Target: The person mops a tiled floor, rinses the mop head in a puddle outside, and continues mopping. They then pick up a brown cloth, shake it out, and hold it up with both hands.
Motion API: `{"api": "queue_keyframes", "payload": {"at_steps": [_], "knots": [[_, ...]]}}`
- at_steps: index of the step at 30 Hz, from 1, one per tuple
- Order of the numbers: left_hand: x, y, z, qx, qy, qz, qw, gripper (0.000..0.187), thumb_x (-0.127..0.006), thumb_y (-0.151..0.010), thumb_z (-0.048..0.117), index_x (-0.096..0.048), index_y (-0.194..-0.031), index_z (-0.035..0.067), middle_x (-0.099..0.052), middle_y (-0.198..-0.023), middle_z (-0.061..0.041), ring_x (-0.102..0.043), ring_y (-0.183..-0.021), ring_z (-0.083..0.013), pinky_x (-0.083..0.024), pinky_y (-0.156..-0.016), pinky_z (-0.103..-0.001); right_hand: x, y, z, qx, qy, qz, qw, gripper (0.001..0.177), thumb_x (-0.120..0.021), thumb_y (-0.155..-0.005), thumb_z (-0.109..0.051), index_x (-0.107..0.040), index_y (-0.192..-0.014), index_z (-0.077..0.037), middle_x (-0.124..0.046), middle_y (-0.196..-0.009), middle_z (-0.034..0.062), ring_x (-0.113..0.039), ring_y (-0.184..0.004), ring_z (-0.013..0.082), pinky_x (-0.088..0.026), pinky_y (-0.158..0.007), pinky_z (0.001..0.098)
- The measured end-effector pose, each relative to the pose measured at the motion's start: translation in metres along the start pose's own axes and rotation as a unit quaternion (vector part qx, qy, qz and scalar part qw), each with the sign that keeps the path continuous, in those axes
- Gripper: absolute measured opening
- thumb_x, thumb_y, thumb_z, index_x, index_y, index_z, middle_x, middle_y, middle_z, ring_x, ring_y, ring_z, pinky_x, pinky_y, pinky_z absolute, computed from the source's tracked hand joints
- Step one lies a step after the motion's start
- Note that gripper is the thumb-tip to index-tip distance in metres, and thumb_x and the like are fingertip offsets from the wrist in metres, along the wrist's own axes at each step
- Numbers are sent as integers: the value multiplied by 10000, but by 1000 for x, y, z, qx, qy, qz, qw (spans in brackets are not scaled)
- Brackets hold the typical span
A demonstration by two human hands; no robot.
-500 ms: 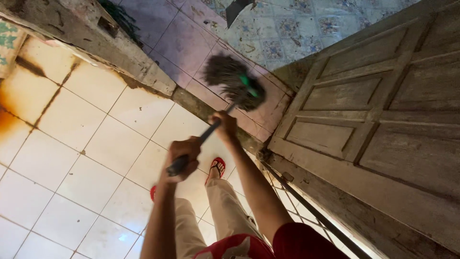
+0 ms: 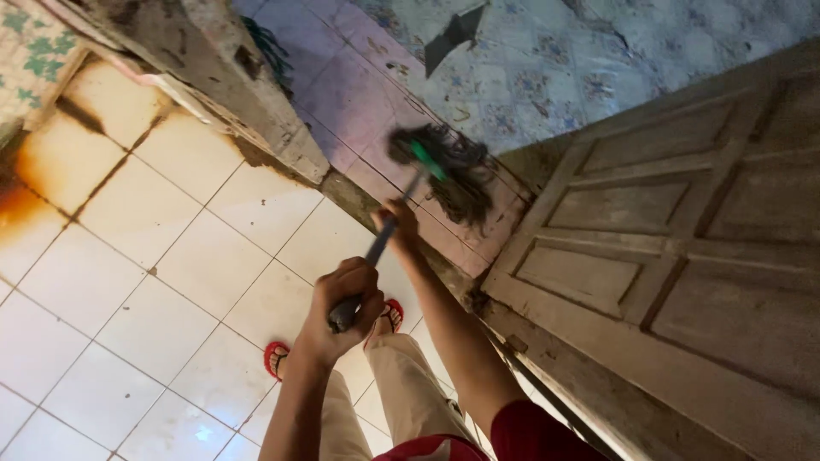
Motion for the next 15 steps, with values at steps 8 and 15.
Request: {"api": "queue_keyframes", "payload": {"at_steps": [8,15], "knots": [[-33,2,-49,-58,-208,203,955,209,-653,-783,-97,-499,-808,42,-475,-759,-106,-535,-793,-331,-484,-917,-456,-28,-38,-107,302,-156,-114,933,542,-898,-724,-255,-595,-1143,-91,-560,-1261,282,-545,-1192,439,-473,-964,477],[-47,11,-56,-71,-221,212,949,222,-631,-722,-95,-467,-759,50,-442,-710,-108,-500,-716,-327,-497,-881,-457,-54,-20,-60,328,-148,-111,927,312,-862,-858,-221,-606,-1010,-128,-661,-1103,153,-718,-959,277,-566,-866,365]]}}
Point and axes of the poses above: each hand's wrist, its own y-axis away from the middle knuckle, its own x-axis out of the back of the hand, z = x × y, the point moved 6 cm from there along -y, towards the middle knuckle
